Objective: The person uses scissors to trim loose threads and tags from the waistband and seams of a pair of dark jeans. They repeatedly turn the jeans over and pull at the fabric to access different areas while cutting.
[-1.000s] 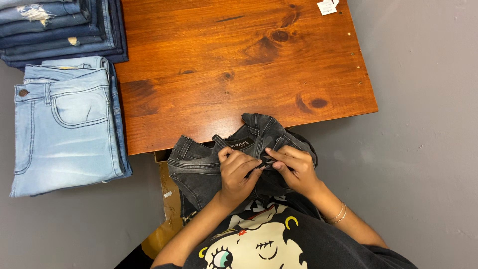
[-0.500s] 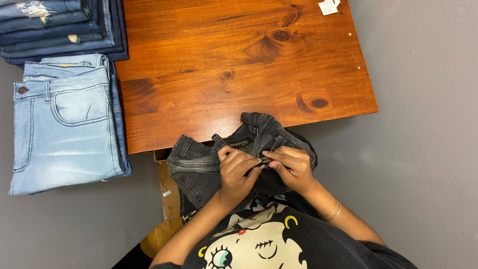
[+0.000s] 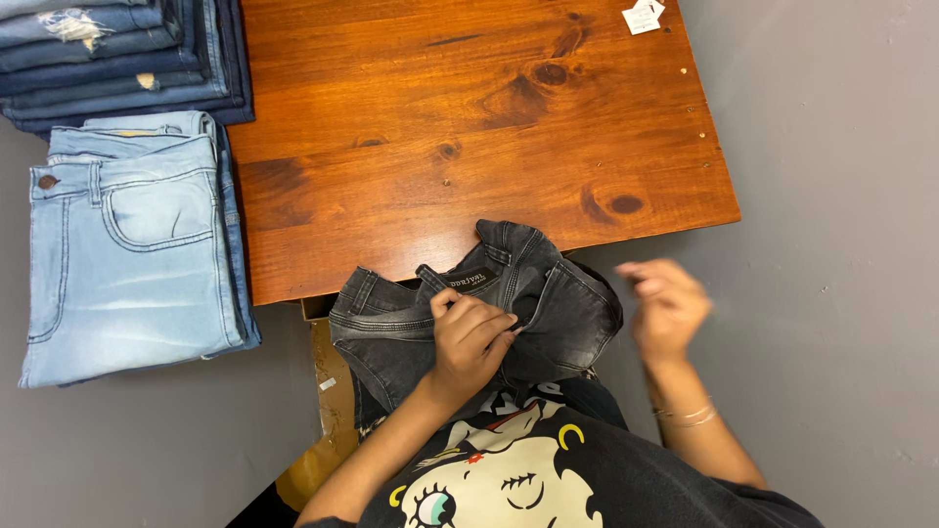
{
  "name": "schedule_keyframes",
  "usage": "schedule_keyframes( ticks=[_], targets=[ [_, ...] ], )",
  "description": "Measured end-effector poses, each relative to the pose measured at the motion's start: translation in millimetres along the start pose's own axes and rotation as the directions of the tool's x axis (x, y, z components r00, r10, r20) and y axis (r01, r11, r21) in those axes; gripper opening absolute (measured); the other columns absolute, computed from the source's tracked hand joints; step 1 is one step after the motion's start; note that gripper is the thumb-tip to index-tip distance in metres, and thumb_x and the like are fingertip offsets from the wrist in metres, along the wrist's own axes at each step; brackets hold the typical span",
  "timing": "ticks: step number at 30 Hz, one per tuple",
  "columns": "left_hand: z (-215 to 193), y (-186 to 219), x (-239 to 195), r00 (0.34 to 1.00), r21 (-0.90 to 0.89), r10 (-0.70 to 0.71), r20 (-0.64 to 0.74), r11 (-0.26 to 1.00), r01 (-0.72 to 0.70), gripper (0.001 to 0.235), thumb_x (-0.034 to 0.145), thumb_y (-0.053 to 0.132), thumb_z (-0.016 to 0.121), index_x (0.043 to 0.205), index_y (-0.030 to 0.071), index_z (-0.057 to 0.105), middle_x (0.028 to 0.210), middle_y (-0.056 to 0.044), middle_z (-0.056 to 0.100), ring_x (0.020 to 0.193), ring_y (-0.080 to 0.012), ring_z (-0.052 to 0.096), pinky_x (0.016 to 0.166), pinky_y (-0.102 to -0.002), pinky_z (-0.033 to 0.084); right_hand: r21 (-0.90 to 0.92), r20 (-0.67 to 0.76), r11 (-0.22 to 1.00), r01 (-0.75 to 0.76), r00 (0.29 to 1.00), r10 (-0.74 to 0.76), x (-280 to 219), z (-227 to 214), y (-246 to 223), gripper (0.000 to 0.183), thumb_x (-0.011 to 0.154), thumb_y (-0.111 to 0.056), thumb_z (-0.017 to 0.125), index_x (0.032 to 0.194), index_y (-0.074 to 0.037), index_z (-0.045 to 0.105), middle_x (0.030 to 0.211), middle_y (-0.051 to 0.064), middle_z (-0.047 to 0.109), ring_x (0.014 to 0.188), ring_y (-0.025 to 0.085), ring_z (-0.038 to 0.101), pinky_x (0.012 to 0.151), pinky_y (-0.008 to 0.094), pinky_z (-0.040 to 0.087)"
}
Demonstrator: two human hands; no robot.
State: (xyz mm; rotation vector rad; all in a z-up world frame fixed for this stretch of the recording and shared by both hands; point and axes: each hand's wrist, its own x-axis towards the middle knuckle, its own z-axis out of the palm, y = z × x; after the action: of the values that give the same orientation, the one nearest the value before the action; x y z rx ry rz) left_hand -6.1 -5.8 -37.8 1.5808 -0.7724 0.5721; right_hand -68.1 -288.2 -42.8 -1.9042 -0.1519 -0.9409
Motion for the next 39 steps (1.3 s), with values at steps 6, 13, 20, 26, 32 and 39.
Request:
schedule_keyframes(
  ticks=[6, 13, 20, 26, 32, 39],
  targets=[
    [-5.7, 1.1, 8.9, 0.917, 0.206, -0.026, 0.398, 0.976, -0.062, 0.009, 0.092, 0.008, 0.085, 0.1, 0.005, 0.082, 0.087, -0.011, 0.075, 0.085, -0.0309, 0.071, 0.098, -0.053, 0.045, -0.142, -0.181, 0.969, -0.204, 0.967, 0.178, 0.6, -84.7, 24.6, 0.05, 0.119, -0.033, 0.066, 0.091, 0.005, 0.08, 0.062, 0.015, 0.055, 0.058, 0.021, 0.048, 0.06, 0.035, 0.044],
    [-0.2, -21.6, -1.3, 0.76, 0.303, -0.064, 0.646, 0.936, -0.179, 0.014, 0.098, 0.017, 0.078, 0.105, 0.005, 0.078, 0.096, -0.01, 0.07, 0.094, -0.032, 0.066, 0.09, -0.046, 0.052, -0.639, -0.089, 0.419, -0.645, 0.603, 0.793, -67.3, -153.2, 48.2, 0.045, 0.124, -0.041, 0.056, 0.1, -0.005, 0.07, 0.096, 0.017, 0.068, 0.106, 0.036, 0.069, 0.09, 0.047, 0.054],
    [-17.1, -92.8, 62.7, 0.858, 0.538, -0.263, 0.442, 0.842, -0.019, 0.014, 0.089, -0.003, 0.078, 0.1, 0.004, 0.081, 0.095, -0.013, 0.07, 0.096, -0.037, 0.069, 0.09, -0.048, 0.051, -0.878, -0.106, -0.062, -0.475, 0.066, 0.992, -38.8, -108.7, -26.5, 0.053, 0.098, -0.038, 0.078, 0.122, 0.008, 0.087, 0.119, 0.037, 0.084, 0.129, 0.055, 0.072, 0.107, 0.061, 0.057],
    [5.0, -130.2, 78.3, 0.679, 0.527, -0.395, 0.618, 0.85, 0.015, 0.023, 0.087, 0.006, 0.085, 0.109, 0.014, 0.085, 0.113, -0.005, 0.064, 0.115, -0.0311, 0.061, 0.094, -0.043, 0.047, -0.668, 0.081, 0.615, -0.418, 0.781, 0.619, -64.8, -76.9, 41.7, 0.008, 0.096, -0.017, 0.088, 0.104, -0.015, 0.089, 0.103, 0.007, 0.087, 0.112, 0.037, 0.079, 0.104, 0.048, 0.061],
    [9.3, -155.6, 74.2, 0.711, 0.514, -0.28, 0.645, 0.847, -0.133, 0.004, 0.094, 0.019, 0.079, 0.092, 0.019, 0.076, 0.09, 0.0, 0.064, 0.099, -0.026, 0.065, 0.086, -0.04, 0.048, -0.263, 0.331, 0.945, -0.194, 0.902, 0.278, -8.1, 1.7, 13.2, 0.043, 0.086, 0.014, 0.075, 0.117, -0.013, 0.087, 0.125, 0.009, 0.083, 0.122, 0.037, 0.077, 0.109, 0.051, 0.057],
    [8.0, -124.3, 83.7, 0.75, 0.528, -0.269, 0.605, 0.84, -0.124, 0.005, 0.1, 0.016, 0.072, 0.098, 0.014, 0.067, 0.095, -0.004, 0.064, 0.101, -0.0286, 0.068, 0.086, -0.041, 0.05, -0.424, 0.646, 0.903, 0.069, 0.722, 0.249, 32.3, 28.5, -22.1, 0.049, 0.08, 0.018, 0.066, 0.122, -0.004, 0.08, 0.129, 0.012, 0.082, 0.112, 0.041, 0.078, 0.092, 0.054, 0.064]
  ],
)
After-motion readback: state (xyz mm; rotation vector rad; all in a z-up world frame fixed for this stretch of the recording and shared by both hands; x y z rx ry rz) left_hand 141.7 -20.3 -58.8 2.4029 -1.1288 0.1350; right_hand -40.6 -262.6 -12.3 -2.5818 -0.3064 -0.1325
